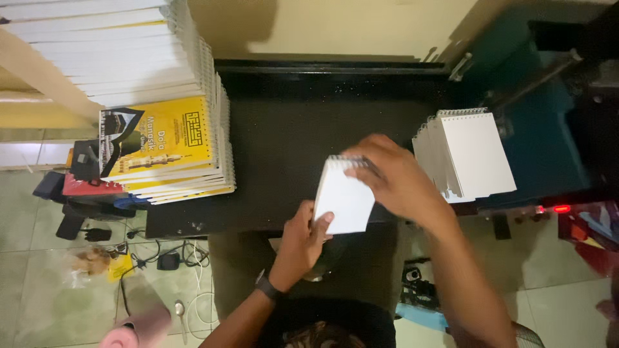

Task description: The person repeatedly picks up spiral-bound notebooks from a stack, folds them in half by hand, and places them onto a separate pile on the table. The process involves folding the notebook, pressing the crease, and stacking the finished item.

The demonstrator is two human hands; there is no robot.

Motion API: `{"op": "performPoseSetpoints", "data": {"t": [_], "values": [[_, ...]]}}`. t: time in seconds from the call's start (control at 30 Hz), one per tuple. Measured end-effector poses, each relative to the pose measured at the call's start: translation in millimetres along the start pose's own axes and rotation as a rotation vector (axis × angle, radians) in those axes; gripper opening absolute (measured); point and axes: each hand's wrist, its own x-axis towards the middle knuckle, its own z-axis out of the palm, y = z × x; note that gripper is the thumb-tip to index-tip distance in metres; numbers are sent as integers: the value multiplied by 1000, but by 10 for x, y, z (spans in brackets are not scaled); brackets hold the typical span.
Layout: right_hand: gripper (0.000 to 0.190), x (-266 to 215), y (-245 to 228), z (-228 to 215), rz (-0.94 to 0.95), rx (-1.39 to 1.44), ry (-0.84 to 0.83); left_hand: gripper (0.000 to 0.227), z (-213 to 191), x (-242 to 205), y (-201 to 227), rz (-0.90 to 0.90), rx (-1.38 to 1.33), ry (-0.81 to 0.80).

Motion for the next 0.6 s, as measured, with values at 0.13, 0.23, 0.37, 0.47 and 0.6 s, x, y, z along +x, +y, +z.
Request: {"op": "performPoseSetpoints", "data": {"t": [0.13, 0.23, 0.37, 0.47, 0.6], "values": [[22, 361, 506, 360, 204, 111, -38, 39, 28, 71, -189, -197, -206, 59], [21, 522, 786, 607, 208, 127, -62, 43, -103, 38, -167, -231, 159, 73], [18, 631, 1019, 921, 224, -39, -42, 59, -250, -15, 135, -308, 637, 148], [45, 545, 832, 836, 262, -131, -44, 50, -283, 58, 128, 17, 636, 153], [49, 72, 379, 646, 332, -116, 107, 56, -363, 146, 42, 191, 608, 39]]}}
